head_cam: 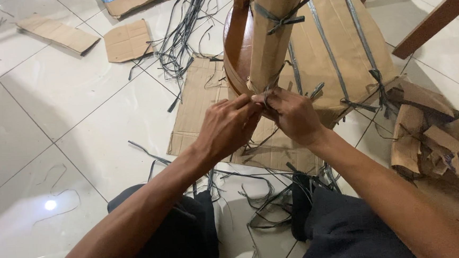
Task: Wrapping a wooden chair leg with cardboard and securing it with plastic ties
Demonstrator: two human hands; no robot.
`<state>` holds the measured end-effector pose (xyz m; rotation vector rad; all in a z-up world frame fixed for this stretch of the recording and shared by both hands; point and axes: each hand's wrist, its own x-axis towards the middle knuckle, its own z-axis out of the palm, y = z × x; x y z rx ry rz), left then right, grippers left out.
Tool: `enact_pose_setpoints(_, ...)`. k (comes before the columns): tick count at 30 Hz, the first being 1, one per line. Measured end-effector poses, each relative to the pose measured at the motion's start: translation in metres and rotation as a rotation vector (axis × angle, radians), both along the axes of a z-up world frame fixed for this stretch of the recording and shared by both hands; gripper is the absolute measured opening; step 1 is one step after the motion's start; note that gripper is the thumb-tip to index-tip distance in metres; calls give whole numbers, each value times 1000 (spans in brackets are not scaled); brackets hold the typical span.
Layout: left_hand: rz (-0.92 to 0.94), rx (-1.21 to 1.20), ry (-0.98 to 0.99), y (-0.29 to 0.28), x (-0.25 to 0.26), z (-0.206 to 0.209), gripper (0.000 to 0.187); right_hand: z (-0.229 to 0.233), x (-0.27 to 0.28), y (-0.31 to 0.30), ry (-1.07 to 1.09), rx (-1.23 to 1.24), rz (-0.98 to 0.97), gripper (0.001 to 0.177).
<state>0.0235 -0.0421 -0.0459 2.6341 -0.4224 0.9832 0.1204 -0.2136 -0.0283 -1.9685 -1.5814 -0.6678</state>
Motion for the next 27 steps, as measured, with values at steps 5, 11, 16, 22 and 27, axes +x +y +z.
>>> enact_pose_setpoints(5, -123, -318, 77, 11, 19, -1, 15, -23, 20, -9, 51, -22, -60, 11)
enact_pose_setpoints(11, -38, -169, 268, 12, 37, -9, 31, -35, 22, -11, -190, -45, -182, 12)
enact_pose_setpoints(16, 39, -415, 366, -3, 37, -8, 19, -43, 30, -13, -338, -105, -259, 13)
enact_pose_setpoints(22, 46, -995, 460, -18, 39, -24, 40, -41, 30, -12, -418, -47, -235, 10)
enact_pose_setpoints(27, 62, -1403, 483, -36, 36, -19, 29, -27, 12, -14, -407, 13, -248, 12)
